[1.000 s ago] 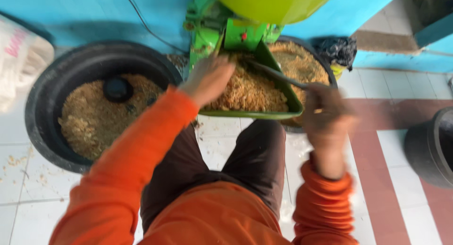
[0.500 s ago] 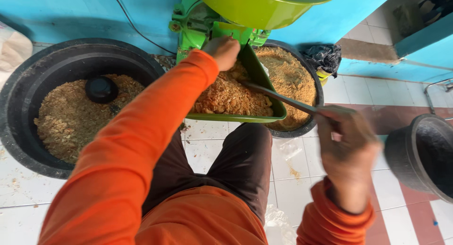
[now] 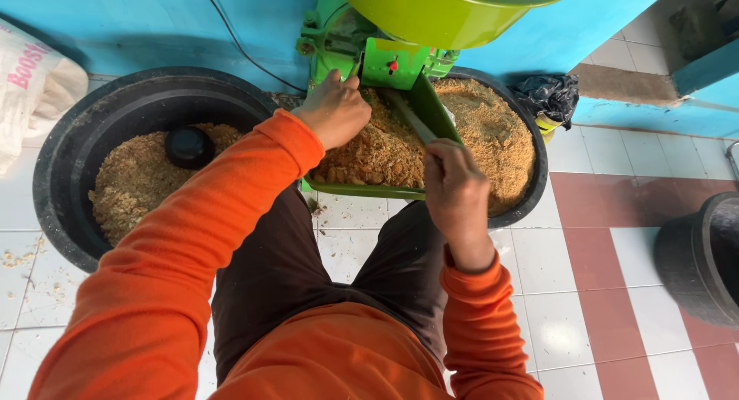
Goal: The person sits on the floor in front of a green grinding machine and uses a metal scoop to move crushed material out of the machine's discharge tray, occasionally pushing material back toward the outlet. At the end they use a black bowl to scoop the ground material from a large black basin on the floor.
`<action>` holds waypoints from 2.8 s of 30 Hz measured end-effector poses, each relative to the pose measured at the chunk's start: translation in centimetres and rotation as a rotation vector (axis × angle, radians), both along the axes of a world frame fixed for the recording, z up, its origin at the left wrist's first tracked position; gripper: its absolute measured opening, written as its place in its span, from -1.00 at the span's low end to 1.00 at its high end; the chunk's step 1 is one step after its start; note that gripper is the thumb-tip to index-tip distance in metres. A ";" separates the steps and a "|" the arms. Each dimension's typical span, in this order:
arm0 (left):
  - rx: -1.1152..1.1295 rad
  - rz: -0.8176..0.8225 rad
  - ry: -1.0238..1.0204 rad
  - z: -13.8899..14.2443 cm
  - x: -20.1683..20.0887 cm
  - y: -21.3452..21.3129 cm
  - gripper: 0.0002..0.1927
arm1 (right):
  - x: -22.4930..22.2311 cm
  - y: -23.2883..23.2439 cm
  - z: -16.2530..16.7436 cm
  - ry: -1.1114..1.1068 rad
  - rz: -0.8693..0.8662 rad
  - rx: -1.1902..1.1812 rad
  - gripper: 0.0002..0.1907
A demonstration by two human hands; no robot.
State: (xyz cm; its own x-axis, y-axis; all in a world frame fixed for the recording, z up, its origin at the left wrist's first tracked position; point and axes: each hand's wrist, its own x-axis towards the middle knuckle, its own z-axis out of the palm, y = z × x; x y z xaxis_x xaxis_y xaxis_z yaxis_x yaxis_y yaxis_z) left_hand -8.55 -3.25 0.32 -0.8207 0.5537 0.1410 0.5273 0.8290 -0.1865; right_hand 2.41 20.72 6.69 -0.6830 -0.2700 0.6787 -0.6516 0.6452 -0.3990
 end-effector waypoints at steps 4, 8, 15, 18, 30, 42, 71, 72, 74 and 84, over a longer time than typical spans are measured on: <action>-0.005 -0.024 0.065 -0.3 0.4 -0.6 -0.85 | -0.2 -0.5 -0.9 0.083 -0.012 -0.057 -0.91; -0.009 -0.065 0.130 -0.3 1.5 -1.1 -0.84 | -1.3 -1.3 -1.9 0.132 0.022 -0.015 -0.87; 0.083 -0.097 0.051 0.4 0.5 -0.9 -0.88 | -1.0 2.5 -1.1 0.047 -0.069 -0.003 -0.88; 0.063 -0.035 -0.054 0.1 -1.5 1.1 -0.93 | 1.9 5.5 2.2 0.060 -0.159 0.036 -0.87; 0.404 0.113 -0.105 1.4 -5.7 5.5 -0.97 | 7.7 9.5 8.4 0.006 -0.213 0.072 -0.90; 0.506 0.102 0.090 -1.8 4.6 -0.2 -0.82 | 1.7 3.2 0.7 0.080 -0.080 -0.009 -0.90; 0.505 -0.029 -0.091 -0.9 8.6 1.5 -0.47 | 7.8 11.8 13.2 -0.257 -0.018 -0.117 -0.90; 0.484 -0.003 -0.148 -1.1 8.0 1.8 -0.50 | 7.9 12.1 13.4 -0.257 -0.030 -0.065 -0.90; 0.495 0.034 -0.148 -1.7 7.2 1.7 -0.55 | 7.9 12.3 13.6 -0.224 -0.054 0.060 -0.90; 0.717 -0.054 -0.003 -0.5 7.9 0.9 -0.72 | 4.7 6.2 8.0 0.027 -0.121 0.044 -0.87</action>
State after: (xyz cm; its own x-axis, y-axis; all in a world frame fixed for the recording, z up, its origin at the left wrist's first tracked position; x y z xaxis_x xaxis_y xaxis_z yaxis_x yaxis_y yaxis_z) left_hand -0.61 -2.33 -0.20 -0.7959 0.3653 0.4829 0.5706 0.7195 0.3960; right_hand 7.15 26.87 14.73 -0.6943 -0.2160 0.6865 -0.5776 0.7363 -0.3525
